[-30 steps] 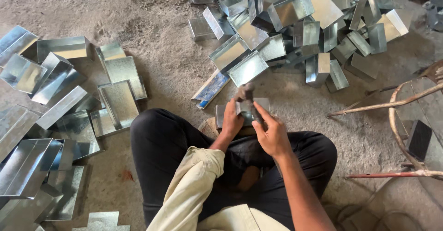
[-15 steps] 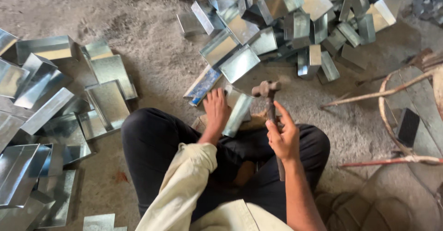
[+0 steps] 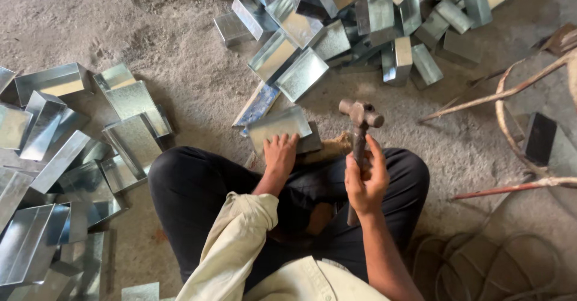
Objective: The person sits on the floor and uses a hammer to strike small, rectangular metal boxes placed on a wooden block. They repeatedly pick up a box, position it, hammer it, and then toss it aside to a pile of finished items.
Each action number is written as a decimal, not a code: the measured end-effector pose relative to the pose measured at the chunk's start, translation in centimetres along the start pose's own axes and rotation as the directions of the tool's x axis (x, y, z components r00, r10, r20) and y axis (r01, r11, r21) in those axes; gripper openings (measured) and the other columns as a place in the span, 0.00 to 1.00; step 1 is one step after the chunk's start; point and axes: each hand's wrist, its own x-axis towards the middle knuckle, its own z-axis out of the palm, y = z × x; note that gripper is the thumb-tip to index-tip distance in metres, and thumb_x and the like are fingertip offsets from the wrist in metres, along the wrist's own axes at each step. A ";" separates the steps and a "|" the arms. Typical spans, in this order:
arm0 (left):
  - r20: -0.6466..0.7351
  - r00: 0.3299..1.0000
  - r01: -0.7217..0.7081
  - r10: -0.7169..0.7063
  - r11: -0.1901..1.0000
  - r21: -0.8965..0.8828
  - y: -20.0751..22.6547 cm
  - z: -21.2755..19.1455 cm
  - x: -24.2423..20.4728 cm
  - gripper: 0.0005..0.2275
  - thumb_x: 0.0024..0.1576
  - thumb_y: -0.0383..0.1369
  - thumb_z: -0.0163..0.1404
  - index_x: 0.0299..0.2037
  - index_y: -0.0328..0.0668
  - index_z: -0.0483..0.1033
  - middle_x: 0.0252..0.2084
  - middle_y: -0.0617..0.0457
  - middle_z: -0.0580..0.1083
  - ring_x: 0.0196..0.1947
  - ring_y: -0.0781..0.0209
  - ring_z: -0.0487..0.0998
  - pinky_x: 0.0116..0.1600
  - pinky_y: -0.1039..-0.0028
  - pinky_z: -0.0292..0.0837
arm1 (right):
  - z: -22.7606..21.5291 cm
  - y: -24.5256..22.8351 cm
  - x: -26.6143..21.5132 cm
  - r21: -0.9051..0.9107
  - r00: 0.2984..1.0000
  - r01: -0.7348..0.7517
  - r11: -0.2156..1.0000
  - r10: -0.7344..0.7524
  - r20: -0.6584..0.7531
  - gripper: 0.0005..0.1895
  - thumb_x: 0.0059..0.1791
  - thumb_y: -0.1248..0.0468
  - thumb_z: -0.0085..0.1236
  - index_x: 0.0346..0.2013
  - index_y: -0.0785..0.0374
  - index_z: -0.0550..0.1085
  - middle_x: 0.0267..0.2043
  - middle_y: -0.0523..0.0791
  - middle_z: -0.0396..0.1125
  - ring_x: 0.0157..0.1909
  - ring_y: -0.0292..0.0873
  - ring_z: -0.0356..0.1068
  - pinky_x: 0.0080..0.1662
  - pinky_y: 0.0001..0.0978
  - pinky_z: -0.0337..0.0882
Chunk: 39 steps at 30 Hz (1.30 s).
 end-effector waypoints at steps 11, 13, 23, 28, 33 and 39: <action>-0.243 0.964 -0.086 0.110 0.990 0.110 -0.5 -1.1 -0.4 0.16 0.49 0.34 0.52 0.48 0.47 0.75 0.47 0.49 0.74 0.49 0.50 0.72 0.53 0.52 0.62 | 1.3 5.4 -2.0 -0.352 0.967 -0.186 0.917 0.235 0.101 0.27 0.52 0.66 0.58 0.67 0.61 0.69 0.29 0.44 0.70 0.26 0.30 0.64 0.30 0.25 0.66; -0.214 0.974 -0.056 0.067 0.997 0.060 -0.2 -3.0 1.2 0.11 0.55 0.37 0.52 0.46 0.46 0.76 0.43 0.50 0.75 0.47 0.50 0.74 0.54 0.53 0.62 | 1.3 2.7 -0.6 -0.230 0.971 -0.207 0.951 0.228 0.070 0.27 0.53 0.68 0.57 0.68 0.61 0.68 0.29 0.45 0.69 0.24 0.30 0.62 0.28 0.25 0.64; -0.119 0.982 0.136 -0.144 0.988 -0.076 2.1 -8.3 4.2 0.22 0.63 0.48 0.45 0.21 0.46 0.79 0.21 0.43 0.76 0.21 0.42 0.78 0.32 0.54 0.67 | -0.8 -3.7 -1.0 0.175 0.971 0.206 0.963 -0.179 -0.159 0.30 0.55 0.74 0.49 0.72 0.60 0.56 0.44 0.46 0.68 0.28 0.29 0.65 0.26 0.20 0.68; -0.167 0.979 0.105 -0.118 0.991 -0.081 2.4 -7.6 3.7 0.24 0.63 0.48 0.44 0.20 0.45 0.81 0.21 0.43 0.77 0.22 0.41 0.79 0.34 0.51 0.70 | -0.1 3.2 -3.2 -0.297 0.992 -0.050 0.954 0.081 0.094 0.27 0.53 0.70 0.55 0.68 0.61 0.66 0.30 0.43 0.64 0.26 0.30 0.61 0.29 0.24 0.66; -0.063 0.986 0.143 -0.153 0.981 -0.133 2.8 -8.9 3.5 0.25 0.66 0.50 0.40 0.24 0.44 0.82 0.24 0.41 0.77 0.25 0.41 0.80 0.35 0.54 0.72 | -1.9 3.1 -5.3 -0.240 0.890 -0.434 0.868 0.455 0.040 0.29 0.50 0.67 0.55 0.68 0.59 0.65 0.23 0.40 0.67 0.19 0.29 0.62 0.22 0.24 0.64; -0.193 0.949 0.102 -0.248 0.824 -0.558 1.1 -7.2 3.5 0.28 0.63 0.50 0.43 0.18 0.34 0.75 0.20 0.34 0.72 0.23 0.33 0.73 0.30 0.52 0.66 | -1.1 -0.8 -4.4 0.050 0.883 -0.467 0.883 0.463 0.071 0.30 0.49 0.71 0.55 0.67 0.59 0.65 0.29 0.41 0.66 0.18 0.29 0.60 0.19 0.22 0.59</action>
